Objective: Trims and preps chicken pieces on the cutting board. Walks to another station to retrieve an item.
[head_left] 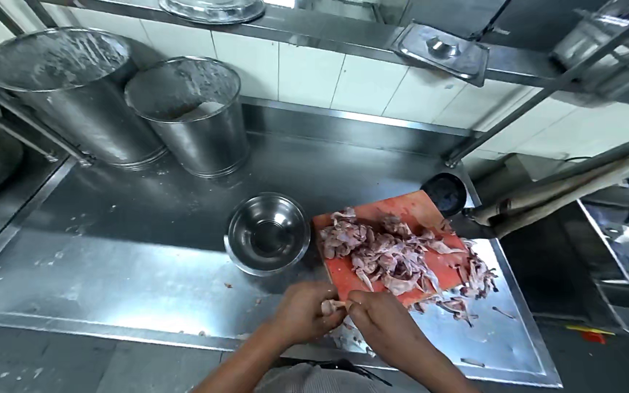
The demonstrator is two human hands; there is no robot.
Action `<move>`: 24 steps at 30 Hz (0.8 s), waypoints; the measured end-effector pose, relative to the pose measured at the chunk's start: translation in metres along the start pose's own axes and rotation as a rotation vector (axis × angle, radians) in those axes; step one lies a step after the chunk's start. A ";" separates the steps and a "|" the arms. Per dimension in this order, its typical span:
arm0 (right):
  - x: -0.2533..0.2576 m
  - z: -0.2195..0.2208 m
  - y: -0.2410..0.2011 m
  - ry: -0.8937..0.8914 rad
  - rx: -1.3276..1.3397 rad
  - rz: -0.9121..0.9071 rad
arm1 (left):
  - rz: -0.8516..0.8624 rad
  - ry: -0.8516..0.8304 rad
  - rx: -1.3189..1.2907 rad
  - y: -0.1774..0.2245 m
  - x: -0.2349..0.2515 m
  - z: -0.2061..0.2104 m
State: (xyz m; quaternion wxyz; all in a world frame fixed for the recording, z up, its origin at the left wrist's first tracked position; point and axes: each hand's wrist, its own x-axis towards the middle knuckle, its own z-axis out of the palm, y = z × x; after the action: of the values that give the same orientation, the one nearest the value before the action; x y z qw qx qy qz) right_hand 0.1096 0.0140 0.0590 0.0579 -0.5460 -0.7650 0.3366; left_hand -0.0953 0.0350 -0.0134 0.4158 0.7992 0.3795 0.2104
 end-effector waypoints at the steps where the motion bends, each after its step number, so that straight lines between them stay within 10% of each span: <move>1: 0.001 0.006 0.000 0.040 0.044 -0.014 | -0.052 0.001 0.015 -0.003 -0.005 -0.004; 8: 0.055 -0.004 -0.019 0.211 0.166 -0.105 | -0.289 0.530 0.069 -0.048 -0.029 -0.074; 13: 0.122 0.016 0.022 -0.076 -0.072 0.241 | -0.626 0.525 0.267 -0.049 -0.040 -0.109; 24: 0.118 0.042 0.063 0.084 -0.236 0.550 | -0.498 0.064 0.063 -0.036 0.001 0.000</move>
State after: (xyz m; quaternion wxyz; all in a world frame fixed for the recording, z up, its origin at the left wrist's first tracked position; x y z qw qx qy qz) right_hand 0.0938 0.1093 -0.0425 -0.0678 -0.7491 -0.6191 0.2256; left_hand -0.1106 0.0491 -0.0432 0.4176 0.6866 0.5839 0.1150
